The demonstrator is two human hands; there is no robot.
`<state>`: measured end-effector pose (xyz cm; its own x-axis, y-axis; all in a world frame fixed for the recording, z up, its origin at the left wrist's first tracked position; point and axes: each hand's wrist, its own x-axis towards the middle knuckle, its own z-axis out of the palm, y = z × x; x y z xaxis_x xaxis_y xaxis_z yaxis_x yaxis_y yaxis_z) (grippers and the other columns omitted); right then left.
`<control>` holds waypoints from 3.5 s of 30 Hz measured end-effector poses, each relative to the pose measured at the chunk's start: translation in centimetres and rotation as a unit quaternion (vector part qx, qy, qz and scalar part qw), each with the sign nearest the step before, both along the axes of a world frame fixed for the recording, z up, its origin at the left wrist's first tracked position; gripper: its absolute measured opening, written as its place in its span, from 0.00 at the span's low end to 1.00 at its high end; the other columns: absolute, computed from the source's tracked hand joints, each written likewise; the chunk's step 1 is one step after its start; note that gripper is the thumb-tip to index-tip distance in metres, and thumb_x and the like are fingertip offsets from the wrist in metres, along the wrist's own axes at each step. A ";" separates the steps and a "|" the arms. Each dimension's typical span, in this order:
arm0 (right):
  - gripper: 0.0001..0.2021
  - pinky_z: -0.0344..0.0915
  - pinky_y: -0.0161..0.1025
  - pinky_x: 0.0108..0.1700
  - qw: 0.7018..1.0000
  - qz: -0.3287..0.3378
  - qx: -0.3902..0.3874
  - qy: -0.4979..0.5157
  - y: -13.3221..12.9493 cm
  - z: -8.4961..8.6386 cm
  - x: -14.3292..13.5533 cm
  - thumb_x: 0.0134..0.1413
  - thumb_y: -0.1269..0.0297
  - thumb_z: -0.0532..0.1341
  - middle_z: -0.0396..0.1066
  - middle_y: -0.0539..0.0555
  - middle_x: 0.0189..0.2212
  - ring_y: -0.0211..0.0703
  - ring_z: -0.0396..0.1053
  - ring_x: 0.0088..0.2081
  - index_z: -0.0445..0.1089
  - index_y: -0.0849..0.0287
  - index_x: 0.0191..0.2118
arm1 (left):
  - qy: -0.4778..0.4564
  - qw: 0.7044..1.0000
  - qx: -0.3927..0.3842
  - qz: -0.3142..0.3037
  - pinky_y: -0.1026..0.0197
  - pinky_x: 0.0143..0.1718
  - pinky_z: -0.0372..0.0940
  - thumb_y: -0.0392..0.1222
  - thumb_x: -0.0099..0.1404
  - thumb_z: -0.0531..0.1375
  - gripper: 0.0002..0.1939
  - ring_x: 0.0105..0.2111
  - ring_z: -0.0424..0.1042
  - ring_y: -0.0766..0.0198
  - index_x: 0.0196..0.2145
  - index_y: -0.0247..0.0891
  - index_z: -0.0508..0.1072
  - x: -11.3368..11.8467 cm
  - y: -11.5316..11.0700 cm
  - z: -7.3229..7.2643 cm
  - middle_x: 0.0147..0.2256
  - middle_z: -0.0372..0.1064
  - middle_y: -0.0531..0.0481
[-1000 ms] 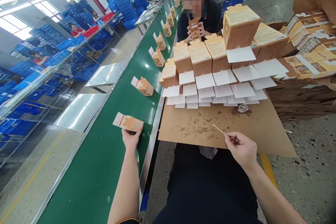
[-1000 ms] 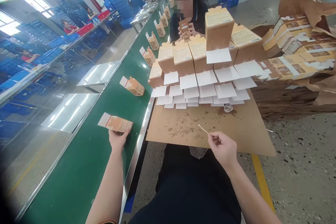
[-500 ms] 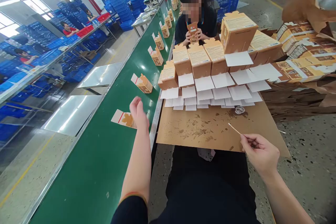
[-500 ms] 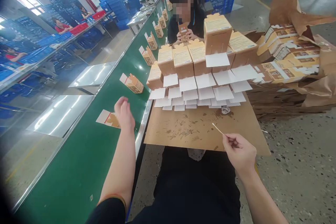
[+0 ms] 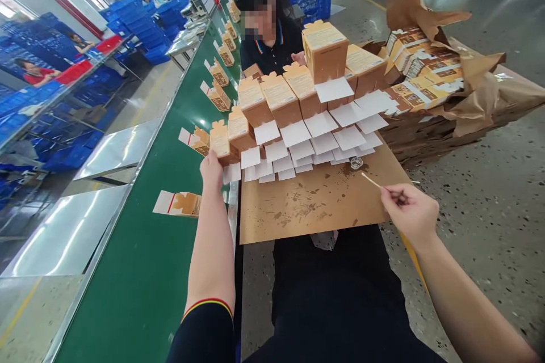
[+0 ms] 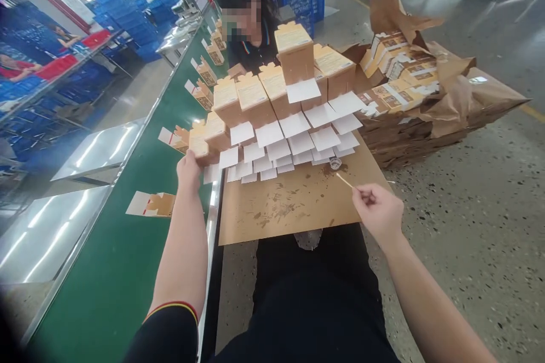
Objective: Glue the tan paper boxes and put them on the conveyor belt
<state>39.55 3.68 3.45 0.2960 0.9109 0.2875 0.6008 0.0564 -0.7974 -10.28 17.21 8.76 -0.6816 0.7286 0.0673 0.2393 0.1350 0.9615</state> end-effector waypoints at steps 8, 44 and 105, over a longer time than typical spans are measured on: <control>0.13 0.73 0.45 0.39 0.984 0.080 -0.090 -0.130 8.4 0.9 0.6 0.59 0.53 0.65 0.75 0.56 0.23 0.49 0.74 0.28 0.69 0.51 0.27 | -0.231 0.968 0.039 -0.086 0.44 0.62 0.75 0.57 0.57 0.79 0.31 0.60 0.81 0.41 0.52 0.39 0.82 2.2 -17.2 -4.4 0.56 0.83 0.35; 0.12 0.73 0.35 0.32 0.948 0.316 -0.009 0.046 -3.6 -3.7 -11.0 0.71 0.63 0.63 0.75 0.50 0.25 0.40 0.73 0.25 0.74 0.52 0.32 | -0.189 0.971 0.008 -0.149 0.40 0.66 0.74 0.55 0.55 0.83 0.39 0.61 0.81 0.43 0.59 0.44 0.75 13.6 -18.8 -8.5 0.60 0.78 0.36; 0.23 0.72 0.43 0.23 0.997 -0.018 -0.011 0.076 -1.3 0.4 0.8 0.55 0.37 0.72 0.75 0.55 0.20 0.45 0.70 0.18 0.79 0.54 0.30 | -0.076 0.997 -0.018 0.024 0.51 0.51 0.77 0.56 0.64 0.73 0.26 0.52 0.80 0.51 0.53 0.45 0.72 0.1 -7.1 -0.9 0.54 0.78 0.41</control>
